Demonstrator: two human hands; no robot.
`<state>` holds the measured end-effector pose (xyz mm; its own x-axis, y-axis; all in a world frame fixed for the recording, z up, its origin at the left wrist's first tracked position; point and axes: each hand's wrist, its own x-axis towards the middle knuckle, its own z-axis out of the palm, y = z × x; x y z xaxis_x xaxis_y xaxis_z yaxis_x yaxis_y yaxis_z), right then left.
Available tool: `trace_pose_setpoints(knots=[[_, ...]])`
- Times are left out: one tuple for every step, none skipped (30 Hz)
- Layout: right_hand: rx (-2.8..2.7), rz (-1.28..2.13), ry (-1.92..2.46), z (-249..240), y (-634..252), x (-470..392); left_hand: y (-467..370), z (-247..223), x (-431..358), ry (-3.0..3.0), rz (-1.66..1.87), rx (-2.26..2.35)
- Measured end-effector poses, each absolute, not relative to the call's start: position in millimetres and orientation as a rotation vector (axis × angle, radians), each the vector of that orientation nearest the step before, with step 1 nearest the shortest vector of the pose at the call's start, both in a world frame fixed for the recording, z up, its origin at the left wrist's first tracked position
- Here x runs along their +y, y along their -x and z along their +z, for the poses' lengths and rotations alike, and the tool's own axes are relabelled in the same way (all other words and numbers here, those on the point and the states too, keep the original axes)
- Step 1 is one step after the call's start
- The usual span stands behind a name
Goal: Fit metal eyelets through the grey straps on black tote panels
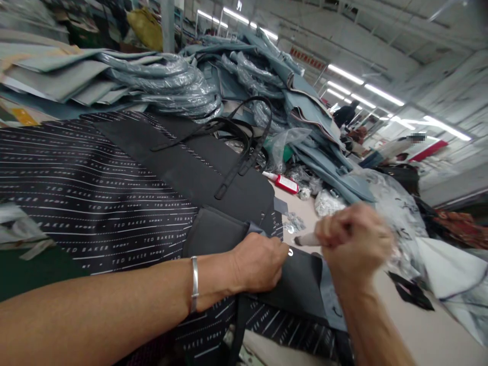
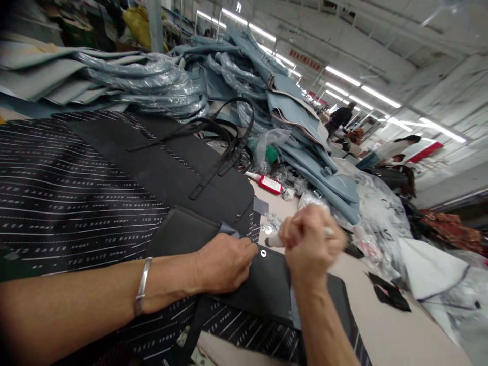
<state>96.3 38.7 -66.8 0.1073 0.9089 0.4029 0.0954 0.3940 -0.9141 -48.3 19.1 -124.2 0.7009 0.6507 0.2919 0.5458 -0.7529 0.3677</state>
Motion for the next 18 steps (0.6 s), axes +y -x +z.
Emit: trace_pose_setpoints(knots=[[-1.291, 0.814, 1.015, -70.0, -96.3, 38.1, 48.2, -123.9, 19.0, -2.643, 0.594, 0.954], [-1.275, 0.840, 1.054, -71.9, -97.1, 37.2, 48.2, -123.7, 19.0, -2.632, 0.587, 0.952], [-1.319, 0.863, 1.132, -71.8, -99.7, 35.4, 48.4, -123.5, 19.3, -2.619, 0.580, 0.950], [-1.427, 0.875, 1.247, -69.2, -104.3, 32.0, 48.7, -123.4, 19.7, -2.608, 0.578, 0.948], [-1.587, 0.867, 1.392, -64.2, -111.2, 26.1, 49.2, -123.3, 20.4, -2.597, 0.578, 0.946], [-1.767, 0.835, 1.552, -57.6, -120.0, 17.0, 49.8, -123.4, 21.2, -2.584, 0.580, 0.947], [-1.955, 0.800, 1.704, -50.2, -130.2, 4.4, 50.5, -123.5, 22.1, -2.570, 0.583, 0.948], [-2.129, 0.762, 1.821, -43.2, -141.0, -11.7, 51.1, -123.7, 22.9, -2.557, 0.587, 0.947], [-2.279, 0.718, 1.899, -37.7, -151.5, -30.5, 51.7, -123.9, 23.5, -2.544, 0.590, 0.947], [-2.404, 0.660, 1.956, -34.3, -161.1, -51.2, 52.1, -124.0, 23.8, -2.531, 0.593, 0.948], [-2.513, 0.590, 2.006, -33.3, -169.1, -72.4, 52.4, -124.1, 24.0, -2.512, 0.599, 0.954], [-2.599, 0.508, 2.051, -34.7, -175.4, -92.7, 52.6, -124.1, 24.0, -2.495, 0.605, 0.960], [-2.661, 0.426, 2.094, -37.7, -180.1, -110.6, 52.6, -123.8, 24.3, -2.486, 0.612, 0.967], [-2.702, 0.352, 2.125, -41.8, -183.5, -125.4, 52.6, -123.0, 24.9, -2.464, 0.616, 0.978], [-2.732, 0.289, 2.133, -46.0, -186.3, -136.6, 52.5, -121.5, 26.3, -2.430, 0.617, 0.985], [-2.754, 0.241, 2.111, -49.8, -188.8, -144.3, 52.6, -118.9, 28.5, -2.374, 0.620, 0.989], [-2.767, 0.200, 2.072, -52.9, -191.6, -149.1, 53.1, -115.0, 31.6, -2.271, 0.613, 0.982], [-2.781, 0.171, 2.019, -55.2, -194.8, -151.7, 54.6, -109.7, 35.5, -2.168, 0.612, 0.967]])
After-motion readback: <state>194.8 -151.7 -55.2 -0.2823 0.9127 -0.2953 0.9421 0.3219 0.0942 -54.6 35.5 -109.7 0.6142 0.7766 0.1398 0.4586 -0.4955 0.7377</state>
